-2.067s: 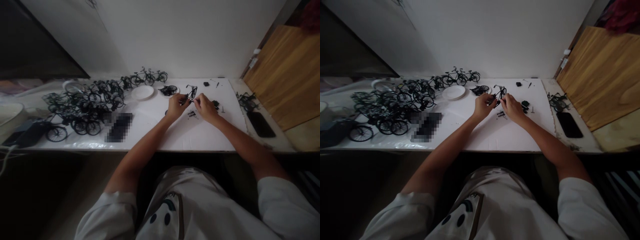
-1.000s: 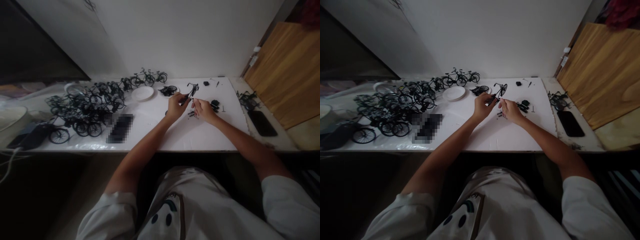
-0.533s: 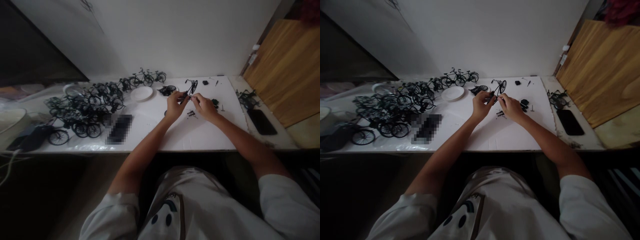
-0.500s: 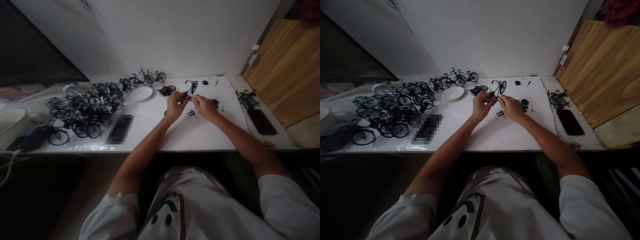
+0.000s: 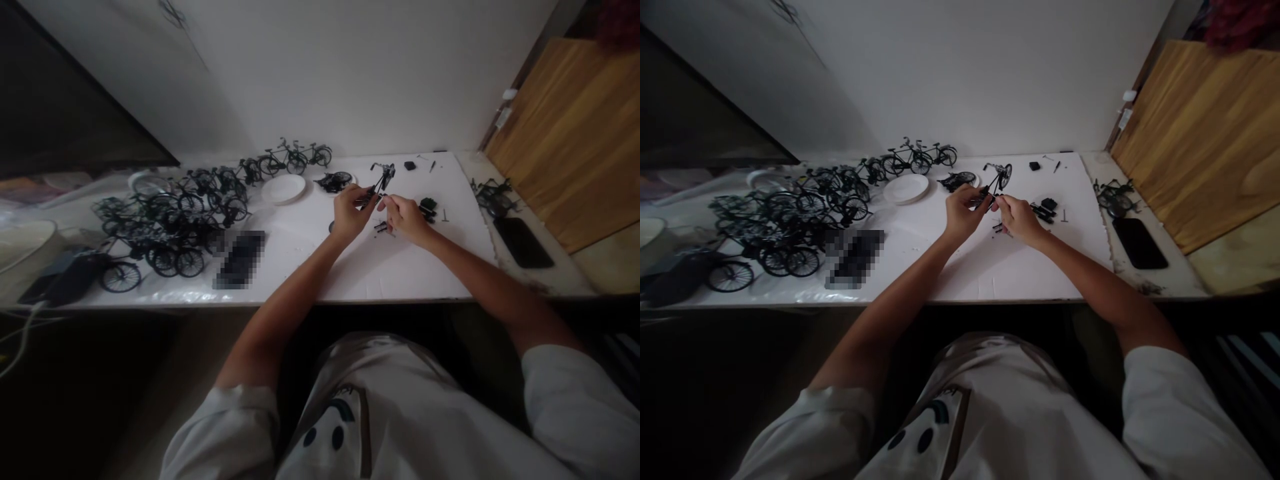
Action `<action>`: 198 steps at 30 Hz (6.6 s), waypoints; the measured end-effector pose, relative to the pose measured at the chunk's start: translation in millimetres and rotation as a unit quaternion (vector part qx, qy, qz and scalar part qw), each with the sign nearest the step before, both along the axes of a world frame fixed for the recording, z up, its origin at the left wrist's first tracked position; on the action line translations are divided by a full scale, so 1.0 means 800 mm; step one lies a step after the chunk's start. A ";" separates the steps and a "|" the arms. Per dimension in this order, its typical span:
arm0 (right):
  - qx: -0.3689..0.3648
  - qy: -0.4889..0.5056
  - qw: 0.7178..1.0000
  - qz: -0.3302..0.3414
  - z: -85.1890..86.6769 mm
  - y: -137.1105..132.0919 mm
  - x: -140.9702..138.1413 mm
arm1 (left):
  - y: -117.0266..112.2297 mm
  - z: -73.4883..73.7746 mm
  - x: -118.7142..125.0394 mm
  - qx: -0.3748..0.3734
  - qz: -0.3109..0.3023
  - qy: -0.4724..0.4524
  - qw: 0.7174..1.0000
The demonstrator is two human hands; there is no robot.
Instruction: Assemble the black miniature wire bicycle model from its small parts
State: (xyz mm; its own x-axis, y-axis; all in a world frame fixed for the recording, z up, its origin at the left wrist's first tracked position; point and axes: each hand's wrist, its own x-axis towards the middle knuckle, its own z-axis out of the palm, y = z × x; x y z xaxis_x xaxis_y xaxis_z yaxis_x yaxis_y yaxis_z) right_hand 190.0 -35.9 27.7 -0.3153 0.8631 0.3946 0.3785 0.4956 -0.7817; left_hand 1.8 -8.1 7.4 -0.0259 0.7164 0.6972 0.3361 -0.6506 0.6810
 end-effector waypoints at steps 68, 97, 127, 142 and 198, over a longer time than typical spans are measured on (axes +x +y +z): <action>0.067 -0.255 0.958 -0.111 -0.021 0.074 0.067 | 0.052 -0.001 -0.043 -0.261 -0.108 -0.298 0.912; 0.090 -0.331 0.922 -0.182 0.029 0.088 0.138 | 0.037 -0.010 -0.030 -0.269 -0.134 -0.361 0.883; 0.035 -0.252 0.962 0.100 -0.025 0.064 0.057 | 0.029 -0.009 -0.025 -0.275 -0.137 -0.348 0.886; 0.042 -0.261 0.957 0.117 -0.029 0.054 0.038 | 0.030 -0.008 -0.026 -0.260 -0.119 -0.333 0.899; 0.137 -0.300 0.943 0.044 -0.047 0.070 0.046 | 0.045 -0.008 -0.034 -0.236 -0.100 -0.302 0.918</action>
